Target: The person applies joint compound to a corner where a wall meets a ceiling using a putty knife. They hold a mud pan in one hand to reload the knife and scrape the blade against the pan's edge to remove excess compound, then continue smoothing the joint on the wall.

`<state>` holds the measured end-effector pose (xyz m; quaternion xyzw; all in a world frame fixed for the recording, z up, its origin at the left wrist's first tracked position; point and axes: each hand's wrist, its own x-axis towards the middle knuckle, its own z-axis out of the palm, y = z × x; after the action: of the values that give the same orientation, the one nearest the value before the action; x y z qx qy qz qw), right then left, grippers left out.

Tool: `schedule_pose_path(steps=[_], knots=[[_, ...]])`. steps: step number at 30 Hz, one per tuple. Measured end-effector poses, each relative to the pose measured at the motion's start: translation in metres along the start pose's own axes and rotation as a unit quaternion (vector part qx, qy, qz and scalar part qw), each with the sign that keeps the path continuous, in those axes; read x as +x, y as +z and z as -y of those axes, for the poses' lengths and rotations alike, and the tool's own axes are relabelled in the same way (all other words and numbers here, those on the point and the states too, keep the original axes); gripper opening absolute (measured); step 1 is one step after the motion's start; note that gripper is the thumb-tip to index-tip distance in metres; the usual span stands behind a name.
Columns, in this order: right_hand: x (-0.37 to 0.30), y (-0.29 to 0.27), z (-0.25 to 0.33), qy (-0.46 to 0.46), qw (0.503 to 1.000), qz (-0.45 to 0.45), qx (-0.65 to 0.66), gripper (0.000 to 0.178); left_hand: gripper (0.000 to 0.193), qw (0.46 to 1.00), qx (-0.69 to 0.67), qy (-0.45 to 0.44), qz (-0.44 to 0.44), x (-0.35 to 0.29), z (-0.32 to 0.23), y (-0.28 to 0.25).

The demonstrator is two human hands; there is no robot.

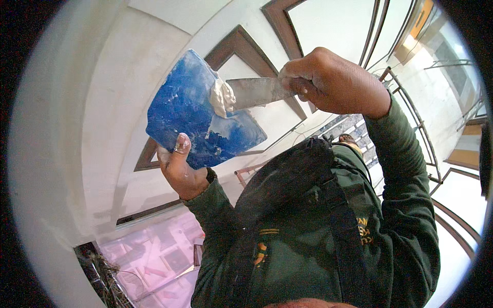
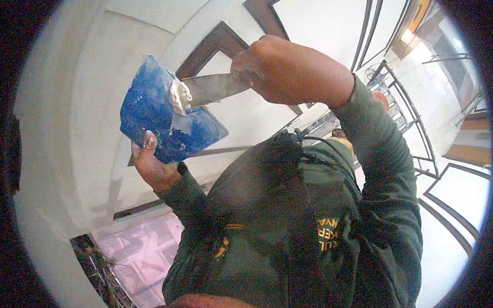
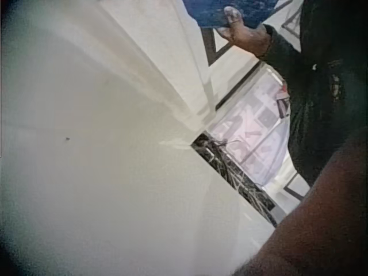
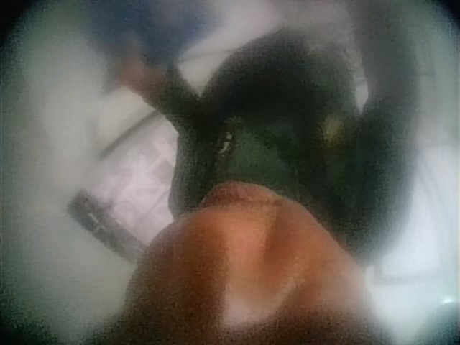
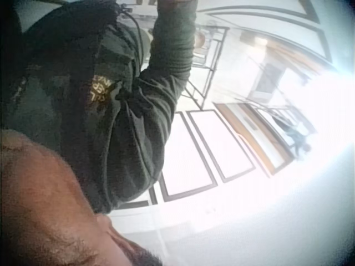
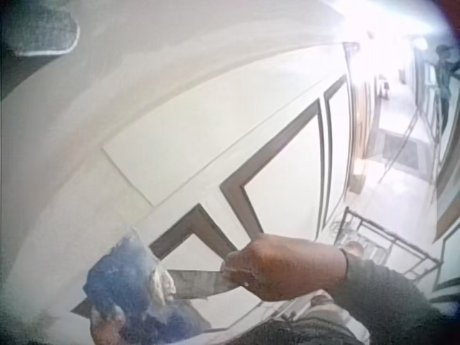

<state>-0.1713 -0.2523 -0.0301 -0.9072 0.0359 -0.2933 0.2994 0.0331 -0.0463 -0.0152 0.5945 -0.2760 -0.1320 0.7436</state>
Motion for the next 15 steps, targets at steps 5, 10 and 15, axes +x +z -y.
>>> schedule_pose_path(steps=[5,10,15], knots=[[0.003,-0.004,0.005,-0.021,1.000,-0.004,-0.006,0.012,0.049,0.999,0.028,0.028,0.019,-0.003,-0.004,-0.006],[-0.002,-0.003,-0.017,-0.057,0.996,-0.075,-0.004,0.015,0.054,0.998,0.037,0.007,0.045,0.005,0.006,-0.011],[-0.017,-0.006,-0.006,0.186,0.918,0.047,0.348,0.018,0.057,0.979,-0.162,-0.015,0.124,0.020,0.010,-0.024]])
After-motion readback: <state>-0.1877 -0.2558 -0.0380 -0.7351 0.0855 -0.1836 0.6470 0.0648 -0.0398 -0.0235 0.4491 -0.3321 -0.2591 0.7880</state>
